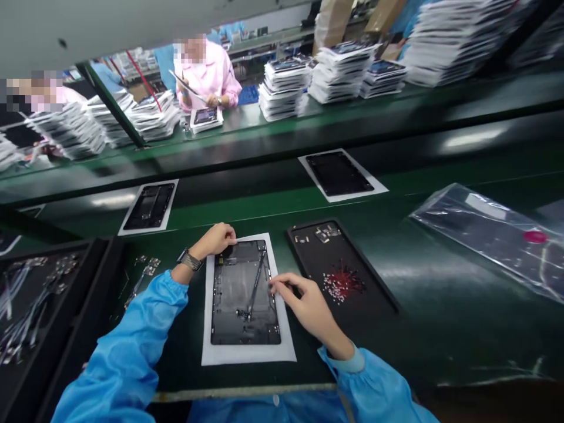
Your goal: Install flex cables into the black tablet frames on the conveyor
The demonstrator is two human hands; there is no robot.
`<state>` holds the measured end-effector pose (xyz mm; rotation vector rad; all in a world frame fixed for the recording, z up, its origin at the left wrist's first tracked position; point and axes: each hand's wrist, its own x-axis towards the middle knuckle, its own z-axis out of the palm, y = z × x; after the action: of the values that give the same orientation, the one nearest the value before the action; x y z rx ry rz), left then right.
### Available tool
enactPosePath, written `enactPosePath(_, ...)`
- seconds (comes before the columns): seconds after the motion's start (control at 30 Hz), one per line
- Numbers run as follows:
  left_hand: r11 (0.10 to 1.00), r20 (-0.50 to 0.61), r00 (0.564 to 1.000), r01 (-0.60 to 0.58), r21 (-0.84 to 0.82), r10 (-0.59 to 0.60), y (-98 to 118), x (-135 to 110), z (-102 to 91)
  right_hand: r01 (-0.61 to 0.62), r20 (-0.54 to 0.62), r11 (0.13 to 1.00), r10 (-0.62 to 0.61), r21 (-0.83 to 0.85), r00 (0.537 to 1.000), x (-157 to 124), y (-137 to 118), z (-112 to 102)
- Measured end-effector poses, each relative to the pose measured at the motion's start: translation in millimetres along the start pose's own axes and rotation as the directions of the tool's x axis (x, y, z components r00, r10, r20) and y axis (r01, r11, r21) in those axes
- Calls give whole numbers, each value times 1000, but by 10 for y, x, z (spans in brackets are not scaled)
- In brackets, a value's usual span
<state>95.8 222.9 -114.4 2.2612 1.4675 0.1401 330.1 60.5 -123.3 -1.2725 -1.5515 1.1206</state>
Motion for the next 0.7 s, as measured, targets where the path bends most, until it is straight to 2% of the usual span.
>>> enactPosePath(0.07, 1000, -23, 1000, -12, 18, 12, -30, 277, -76, 10, -74, 999, -12, -39, 997, -2, 39, 11)
enactPosePath(0.17, 998, -88, 996, 11, 68, -5, -83, 875, -250, 71, -71, 992, -78, -101, 994, -11, 85, 57)
enactPosePath(0.27, 989, -164, 985, 75, 126, -53, -143, 1521, -490, 114, -86, 981, -129, -155, 988, -18, 118, 84)
enactPosePath(0.37, 972, -236, 965, 156, 177, -111, -192, 2002, -738, 142, -92, 969, -163, -203, 982, -8, 157, 76)
enactPosePath(0.47, 947, -267, 949, 229, 227, -166, -225, 2247, -903, 177, -91, 948, -207, -265, 974, 17, 246, 83)
enactPosePath(0.53, 928, -278, 940, 270, 257, -197, -225, 2313, -931, 217, -111, 926, -261, -307, 959, 34, 333, 118)
enactPosePath(0.63, 907, -336, 920, 306, 288, -204, -107, 2330, -819, 255, -152, 907, -319, -335, 935, 44, 442, 209)
enactPosePath(0.7, 914, -364, 920, 267, 304, -148, 104, 2299, -633, 253, -160, 907, -320, -337, 934, 35, 475, 271)
